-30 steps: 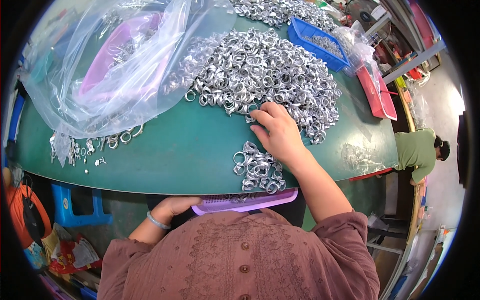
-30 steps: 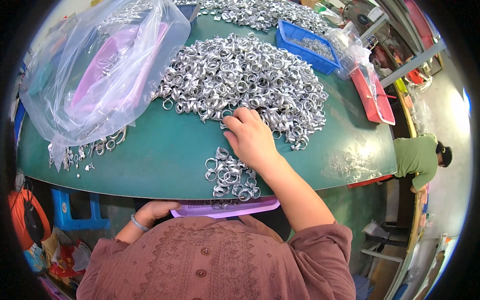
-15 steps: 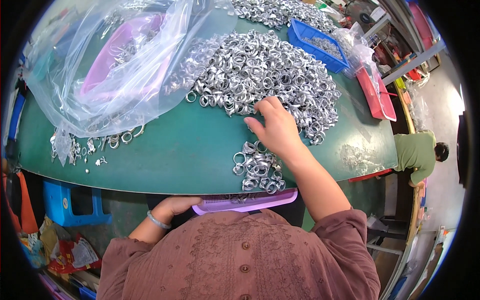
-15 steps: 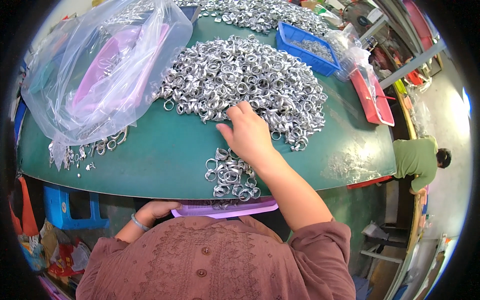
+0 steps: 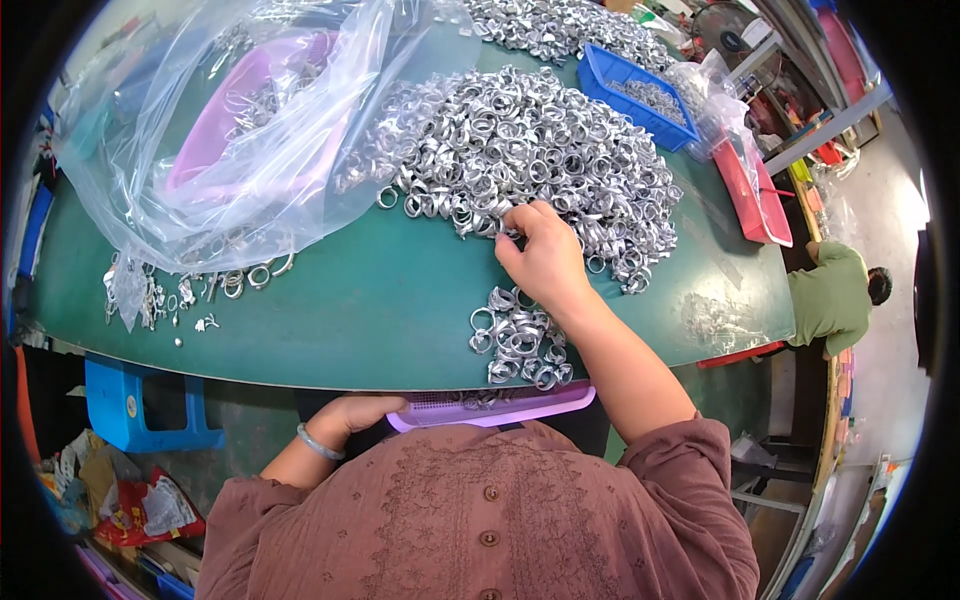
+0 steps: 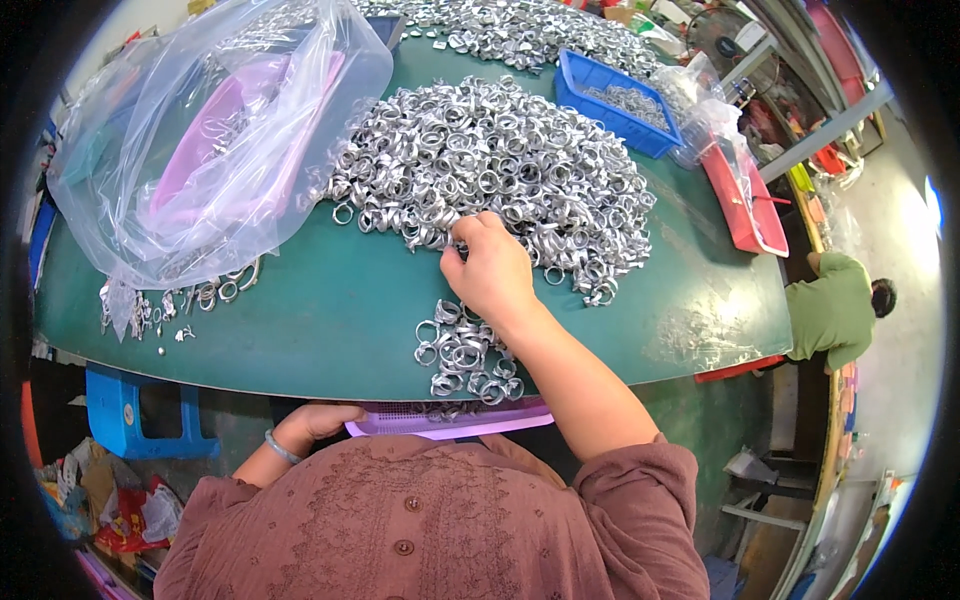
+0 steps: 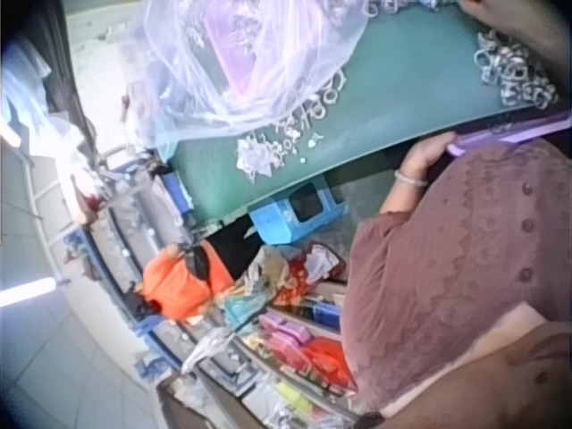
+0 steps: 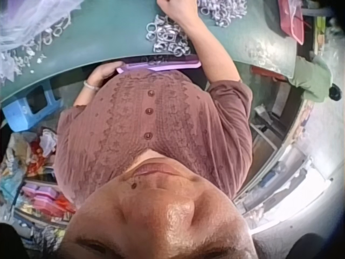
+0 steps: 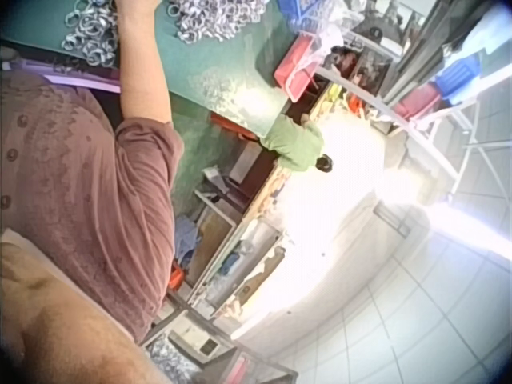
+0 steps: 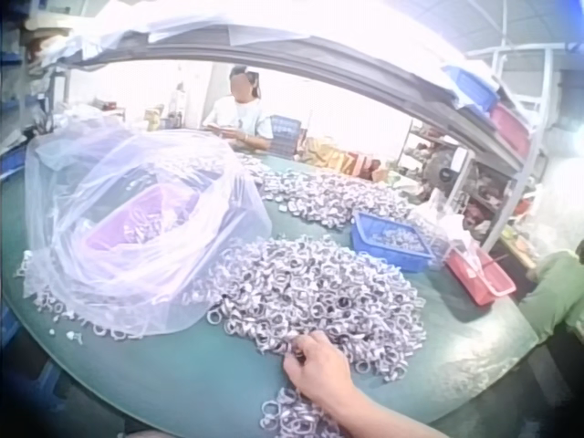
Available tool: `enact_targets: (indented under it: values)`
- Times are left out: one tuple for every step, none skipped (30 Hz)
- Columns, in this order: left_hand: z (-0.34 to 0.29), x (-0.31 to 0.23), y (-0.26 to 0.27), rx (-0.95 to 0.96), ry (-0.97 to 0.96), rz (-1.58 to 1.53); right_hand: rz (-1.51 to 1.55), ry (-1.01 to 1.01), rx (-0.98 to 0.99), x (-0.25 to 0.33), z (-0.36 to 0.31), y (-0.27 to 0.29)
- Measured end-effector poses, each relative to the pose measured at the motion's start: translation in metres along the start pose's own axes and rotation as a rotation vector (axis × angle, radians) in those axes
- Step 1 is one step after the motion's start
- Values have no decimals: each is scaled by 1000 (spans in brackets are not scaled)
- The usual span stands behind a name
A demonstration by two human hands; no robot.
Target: The person sorts metal rings from a pile on the workbench by hand, placing pieces into a plastic basket and arranging others on the table surface.
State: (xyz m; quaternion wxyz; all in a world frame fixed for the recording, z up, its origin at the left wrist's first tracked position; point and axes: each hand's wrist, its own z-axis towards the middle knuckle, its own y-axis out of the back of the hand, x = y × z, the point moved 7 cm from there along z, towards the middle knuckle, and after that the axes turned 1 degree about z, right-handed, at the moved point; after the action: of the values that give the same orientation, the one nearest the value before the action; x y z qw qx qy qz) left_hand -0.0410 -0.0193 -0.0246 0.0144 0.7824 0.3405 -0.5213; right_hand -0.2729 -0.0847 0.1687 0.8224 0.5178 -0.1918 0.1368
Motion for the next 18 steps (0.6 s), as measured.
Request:
enact_targets:
  values:
    - [0, 2, 0, 10, -1, -34, 6, -22, 24, 1, 1, -1]
    - [0, 5, 1, 21, -1, -68, 7, -20, 25, 4, 0, 2]
    - [0, 7, 2, 19, -2, -68, -23, -23, 75, 6, -2, 2]
    - [0, 7, 3, 7, -7, -74, -56, -27, 124, 7, -5, 3]
    - [0, 7, 4, -4, -11, -80, -44, -49, 173, 4, -8, 2]
    - [-1, 7, 4, -5, -13, -79, -44, -48, 172, 5, -12, 6]
    - [-2, 5, 3, -14, -16, -75, -65, 2, 229, 9, -17, 9]
    - [-2, 4, 3, -23, -20, -71, -85, 52, 287, 13, -20, 12]
    - [-2, 4, 4, -25, -21, -73, -74, 84, 351, 14, -21, 14]
    - [-2, 5, 3, -26, -23, -86, -74, 83, 351, 17, -20, 23]
    - [-2, 5, 4, -29, -25, -100, -19, 34, 496, 19, -21, 23]
    - [-3, 6, 4, -31, -24, -102, 37, -14, 643, 18, -23, 18]
    - [-3, 4, 2, -23, -16, -96, 117, 23, 534, 16, -18, 23]
    - [-3, 3, 1, -17, -8, -91, 118, -44, 466, 7, -14, 25]
    - [-2, 1, 0, -13, -8, -89, 71, -49, 357, 2, -9, 27]
    - [-2, 0, 0, -18, -11, -79, 28, -51, 248, -1, -4, 29]
    - [-2, -1, 0, -23, -13, -68, -54, -18, 217, 0, -1, 27]
    - [-2, -1, 0, -22, -13, -67, -54, -19, 215, -1, -1, 23]
